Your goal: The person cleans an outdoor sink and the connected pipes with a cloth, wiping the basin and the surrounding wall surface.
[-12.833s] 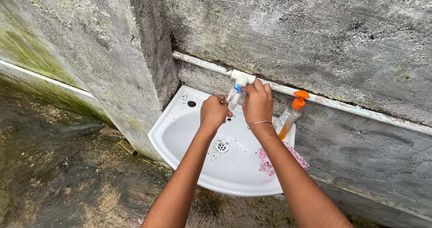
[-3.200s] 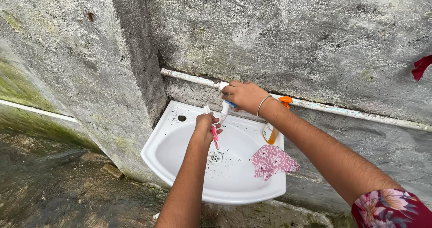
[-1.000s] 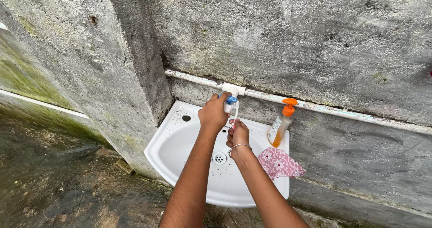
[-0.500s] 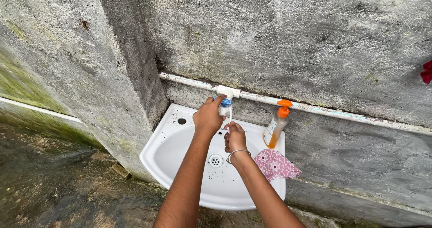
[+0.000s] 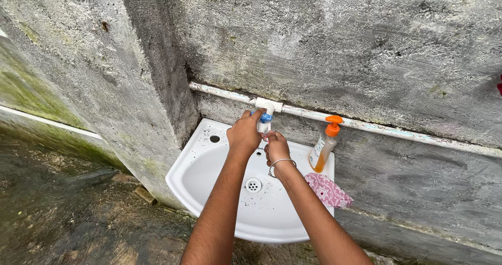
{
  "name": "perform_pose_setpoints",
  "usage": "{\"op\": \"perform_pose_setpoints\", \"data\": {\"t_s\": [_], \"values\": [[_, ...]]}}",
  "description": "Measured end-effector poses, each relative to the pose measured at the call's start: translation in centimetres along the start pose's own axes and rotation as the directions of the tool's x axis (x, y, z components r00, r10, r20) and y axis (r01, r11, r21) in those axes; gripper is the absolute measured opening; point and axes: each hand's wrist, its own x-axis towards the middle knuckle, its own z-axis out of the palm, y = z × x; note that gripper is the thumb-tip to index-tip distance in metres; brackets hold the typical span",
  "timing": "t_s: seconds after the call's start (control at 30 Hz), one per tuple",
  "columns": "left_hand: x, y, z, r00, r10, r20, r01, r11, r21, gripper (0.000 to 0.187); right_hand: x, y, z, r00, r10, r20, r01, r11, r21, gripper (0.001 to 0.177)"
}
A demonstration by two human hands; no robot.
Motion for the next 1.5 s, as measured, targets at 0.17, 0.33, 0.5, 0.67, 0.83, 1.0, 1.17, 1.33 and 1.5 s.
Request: {"op": "perform_pose_setpoints", "data": {"t_s": [0.17, 0.33, 0.5, 0.67, 0.83, 1.0, 1.17, 1.33, 1.5], "values": [[-0.1, -0.1, 0.3, 1.0, 0.007, -0.022, -0.007, 1.0, -0.006, 0.078, -0.6, -0.2, -0.7, 0.998, 0.035, 0.053, -0.038, 0.997, 0.068, 0.027], [0.0, -0.2, 0.5, 1.0, 0.013, -0.016, -0.014, 1.0, -0.016, 0.08, -0.7, 0.2, -2.1, 0.989, 0.08, 0.123, -0.093, 0.99, 0.105, 0.029], [0.0, -0.2, 0.3, 1.0, 0.011, -0.015, -0.011, 1.0, -0.009, 0.079, -1.2, 1.1, -0.4, 0.999, 0.034, 0.027, -0.037, 0.987, 0.153, 0.025], [-0.2, -0.2, 0.2, 1.0, 0.026, -0.01, -0.026, 1.0, -0.015, 0.08, -1.7, 2.5, -0.1, 0.998, 0.041, 0.041, -0.05, 0.968, 0.247, 0.027], [0.1, 0.0, -0.4, 0.999, 0.033, 0.027, -0.032, 0.999, -0.01, 0.081, -0.6, 3.6, 1.1, 0.996, 0.071, 0.058, -0.086, 0.938, 0.337, 0.023], [-0.3, 0.1, -0.2, 1.0, 0.01, 0.027, -0.008, 0.998, -0.055, 0.08, -1.8, 4.4, 1.4, 0.997, 0.014, 0.072, -0.049, 0.865, 0.5, 0.031], [0.3, -1.1, 1.3, 0.995, 0.08, -0.052, -0.089, 0.973, -0.214, 0.083, -1.8, 3.0, 1.8, 0.995, -0.035, 0.092, -0.013, 0.884, 0.468, 0.03], [1.2, -2.1, 3.3, 0.984, 0.122, -0.126, -0.16, 0.921, -0.354, 0.087, -0.9, 3.8, 1.0, 0.988, -0.078, 0.132, 0.011, 0.893, 0.449, 0.03], [0.5, -1.7, 3.9, 0.985, 0.061, -0.16, -0.123, 0.904, -0.409, 0.092, -0.5, 4.6, 0.3, 0.979, -0.122, 0.165, 0.045, 0.91, 0.411, 0.031]]}}
